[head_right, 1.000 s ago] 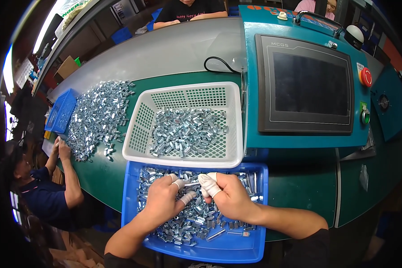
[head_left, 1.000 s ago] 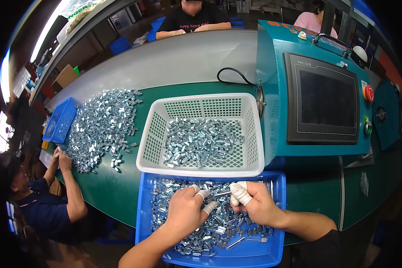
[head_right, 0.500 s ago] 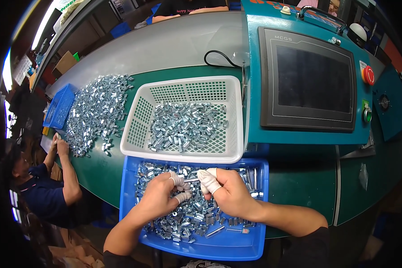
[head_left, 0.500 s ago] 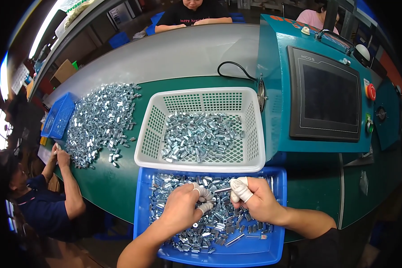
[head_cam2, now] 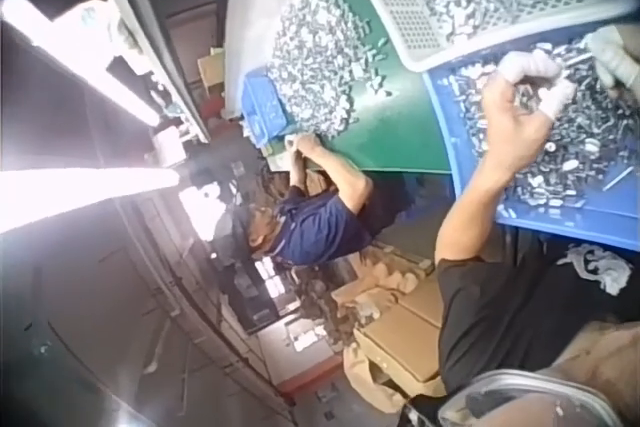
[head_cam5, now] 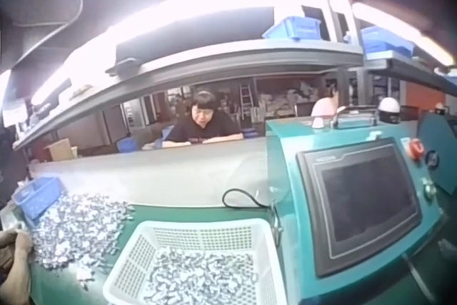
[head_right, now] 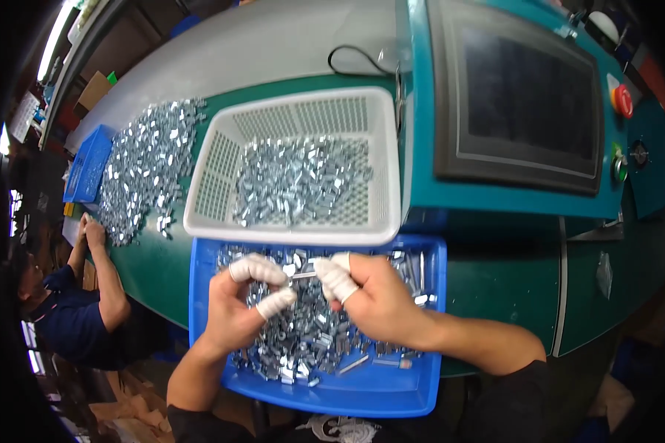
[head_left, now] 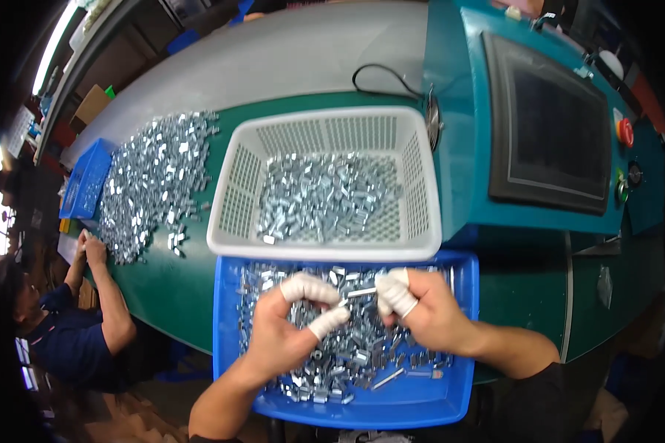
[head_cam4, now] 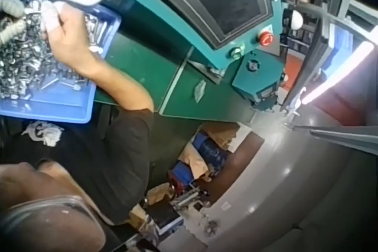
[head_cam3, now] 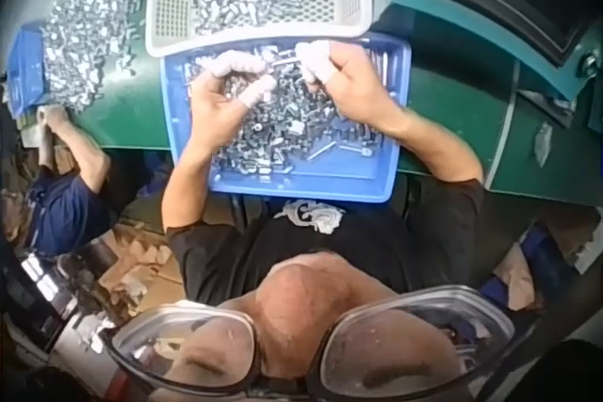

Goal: The recorder is assembling small metal components by fitting white plastic caps onto metallic pins at a factory workstation.

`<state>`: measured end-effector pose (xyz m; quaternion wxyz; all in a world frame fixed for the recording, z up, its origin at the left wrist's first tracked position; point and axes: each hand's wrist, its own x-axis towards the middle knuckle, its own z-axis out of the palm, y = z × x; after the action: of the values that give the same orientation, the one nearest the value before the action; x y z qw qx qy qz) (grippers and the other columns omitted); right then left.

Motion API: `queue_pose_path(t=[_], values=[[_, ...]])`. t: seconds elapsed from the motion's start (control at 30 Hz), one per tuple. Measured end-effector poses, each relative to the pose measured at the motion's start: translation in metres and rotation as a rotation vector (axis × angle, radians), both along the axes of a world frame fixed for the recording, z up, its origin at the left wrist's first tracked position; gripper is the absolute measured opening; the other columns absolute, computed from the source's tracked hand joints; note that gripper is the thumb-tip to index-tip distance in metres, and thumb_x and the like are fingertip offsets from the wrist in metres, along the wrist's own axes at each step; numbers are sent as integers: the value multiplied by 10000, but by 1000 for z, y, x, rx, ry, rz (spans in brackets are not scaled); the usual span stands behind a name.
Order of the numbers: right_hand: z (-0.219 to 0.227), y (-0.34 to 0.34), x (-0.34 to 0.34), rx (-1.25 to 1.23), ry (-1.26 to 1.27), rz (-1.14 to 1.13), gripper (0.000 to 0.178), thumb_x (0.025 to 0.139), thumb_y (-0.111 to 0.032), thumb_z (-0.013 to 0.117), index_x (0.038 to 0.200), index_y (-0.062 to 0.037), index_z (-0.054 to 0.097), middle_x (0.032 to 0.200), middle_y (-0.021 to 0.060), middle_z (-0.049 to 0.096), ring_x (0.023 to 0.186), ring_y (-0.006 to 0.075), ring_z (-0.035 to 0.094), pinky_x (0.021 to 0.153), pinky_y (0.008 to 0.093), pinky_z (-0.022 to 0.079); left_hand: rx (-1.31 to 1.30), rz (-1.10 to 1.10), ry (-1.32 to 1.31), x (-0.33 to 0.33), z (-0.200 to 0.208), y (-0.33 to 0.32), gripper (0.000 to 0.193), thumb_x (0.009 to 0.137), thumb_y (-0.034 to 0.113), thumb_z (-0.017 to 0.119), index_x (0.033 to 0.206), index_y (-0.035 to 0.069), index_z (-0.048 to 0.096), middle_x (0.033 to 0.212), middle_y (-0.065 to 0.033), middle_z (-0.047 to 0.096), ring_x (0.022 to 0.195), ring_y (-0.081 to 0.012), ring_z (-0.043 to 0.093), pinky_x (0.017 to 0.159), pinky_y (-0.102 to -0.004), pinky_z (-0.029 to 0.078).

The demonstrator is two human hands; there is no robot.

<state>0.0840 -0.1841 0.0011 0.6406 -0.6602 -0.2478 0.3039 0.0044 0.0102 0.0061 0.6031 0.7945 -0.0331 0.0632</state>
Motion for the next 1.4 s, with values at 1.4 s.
queue_pose_path(t=[1.4], values=[[-4, -1, -4, 106, 197, 66, 371, 975, -264, 421, 684, -58, 524, 592, -20, 523, 523, 37, 417, 487, 211, 351, 114, 2, -231, -3, -9, -18, 184, 784, 66, 682, 930, -22, 611, 907, -124, 627, 848, -190, 585, 770, -298, 456]])
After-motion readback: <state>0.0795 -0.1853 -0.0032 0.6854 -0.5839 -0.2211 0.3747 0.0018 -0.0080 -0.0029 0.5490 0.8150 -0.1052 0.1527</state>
